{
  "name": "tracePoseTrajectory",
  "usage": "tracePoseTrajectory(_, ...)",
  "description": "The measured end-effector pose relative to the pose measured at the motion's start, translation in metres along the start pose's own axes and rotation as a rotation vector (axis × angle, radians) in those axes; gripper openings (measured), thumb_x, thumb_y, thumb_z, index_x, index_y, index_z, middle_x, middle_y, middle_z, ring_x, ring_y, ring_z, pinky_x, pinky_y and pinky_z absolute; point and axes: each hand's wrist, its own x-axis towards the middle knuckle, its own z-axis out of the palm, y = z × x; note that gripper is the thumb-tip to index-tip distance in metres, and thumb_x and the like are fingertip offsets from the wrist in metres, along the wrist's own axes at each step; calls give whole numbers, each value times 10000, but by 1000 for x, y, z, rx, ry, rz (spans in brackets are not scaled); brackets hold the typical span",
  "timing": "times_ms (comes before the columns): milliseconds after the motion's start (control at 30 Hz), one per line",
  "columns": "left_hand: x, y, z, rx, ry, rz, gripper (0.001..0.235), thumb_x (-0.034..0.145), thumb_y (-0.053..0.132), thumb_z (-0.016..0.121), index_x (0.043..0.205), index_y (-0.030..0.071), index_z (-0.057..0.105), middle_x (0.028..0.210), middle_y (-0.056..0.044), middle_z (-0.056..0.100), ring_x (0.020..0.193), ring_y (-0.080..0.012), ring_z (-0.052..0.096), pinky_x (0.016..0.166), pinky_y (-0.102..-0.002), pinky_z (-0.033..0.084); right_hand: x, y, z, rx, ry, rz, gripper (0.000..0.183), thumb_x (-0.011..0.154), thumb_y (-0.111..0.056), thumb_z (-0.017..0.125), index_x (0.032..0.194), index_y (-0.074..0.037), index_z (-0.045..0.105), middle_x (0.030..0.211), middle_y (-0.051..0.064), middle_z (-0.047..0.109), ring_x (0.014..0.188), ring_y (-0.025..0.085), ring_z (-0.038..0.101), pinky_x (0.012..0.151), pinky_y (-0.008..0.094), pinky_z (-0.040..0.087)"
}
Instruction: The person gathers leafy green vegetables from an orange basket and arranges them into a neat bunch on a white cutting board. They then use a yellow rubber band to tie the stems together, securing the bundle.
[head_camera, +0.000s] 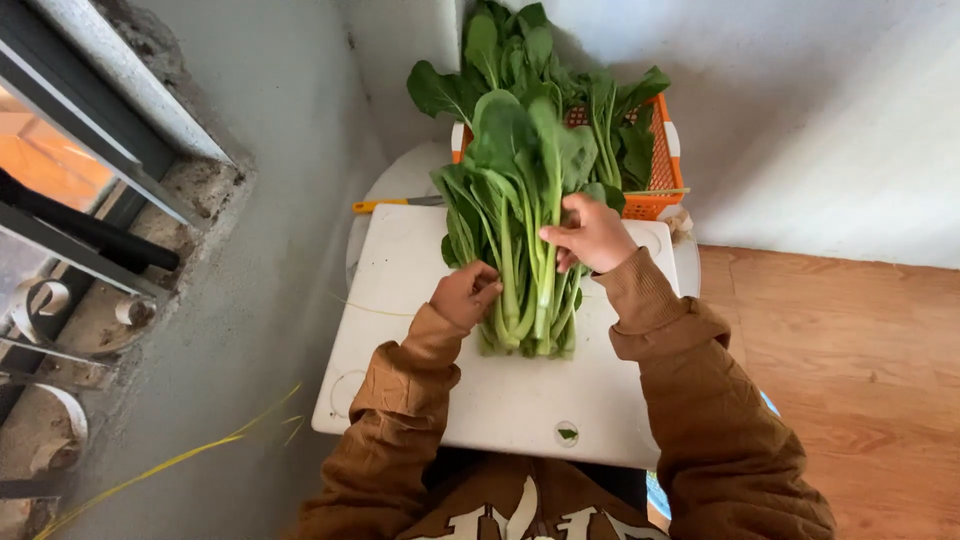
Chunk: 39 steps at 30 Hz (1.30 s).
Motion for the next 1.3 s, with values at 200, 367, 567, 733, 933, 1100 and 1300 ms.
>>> tracePoseTrajectory(200, -11, 17, -4, 185, -17, -7, 337, 1007, 410, 619, 1195, 132, 657, 972, -115, 738, 878, -303, 737, 804, -449, 593, 10, 19, -2, -3, -44, 89, 747, 864, -105, 814, 1424, 140, 384, 1045, 313, 523, 482, 384, 686, 435, 474, 664)
tracePoseTrajectory(367, -11, 24, -4, 82, -34, 31, 327, 993, 314, 646, 1185, 53, 689, 962, -191, 741, 887, -353, 731, 785, -472, 591, 16, 31, -6, 44, -87, 195, 749, 855, -58, 808, 1393, 145, 328, 893, 267, 516, 517, 426, 667, 477, 529, 657)
tracePoseTrajectory(567, -5, 12, -24, 160, 10, -21, 345, 926, 514, 685, 1157, 265, 747, 937, -53, 774, 851, -231, 747, 815, -394, 597, 11, 20, -29, -452, -27, 76, 559, 804, -314, 902, 1061, 85, 607, 679, 180, 674, 460, 227, 646, 290, 307, 509)
tracePoseTrajectory(733, -4, 61, -28, 245, 184, 175, 541, 938, 595, 627, 1267, 168, 671, 1012, -136, 704, 923, -333, 728, 875, -473, 580, 6, 15, -23, -375, -91, -17, 252, 858, -143, 812, 951, 23, 647, 622, 159, 689, 419, 199, 613, 280, 271, 480)
tracePoseTrajectory(933, 13, 110, 26, 637, 419, 472, 823, 874, 843, 409, 1540, 361, 397, 1588, -130, 284, 1401, -458, 341, 1137, -746, 198, 28, 6, -42, -275, -346, -34, 68, 901, -66, 716, 887, -4, 694, 634, 194, 712, 411, 196, 610, 304, 285, 489)
tracePoseTrajectory(1100, 5, 112, 26, 645, 89, 383, 646, 981, 643, 468, 1551, 340, 430, 1719, -151, -51, 1526, -549, 30, 1164, -764, 27, 103, -4, -113, -399, -459, 35, 186, 938, -132, 684, 1065, -10, 744, 919, 229, 793, 605, 204, 688, 440, 287, 547)
tracePoseTrajectory(1300, 7, 93, 43, 644, 406, 552, 624, 850, 325, 695, 1409, 71, 585, 1665, -295, 135, 1500, -539, 162, 1113, -744, 170, 233, 25, -138, -220, 51, -84, 126, 920, -69, 719, 1034, -17, 735, 808, 201, 746, 591, 237, 719, 503, 340, 629)
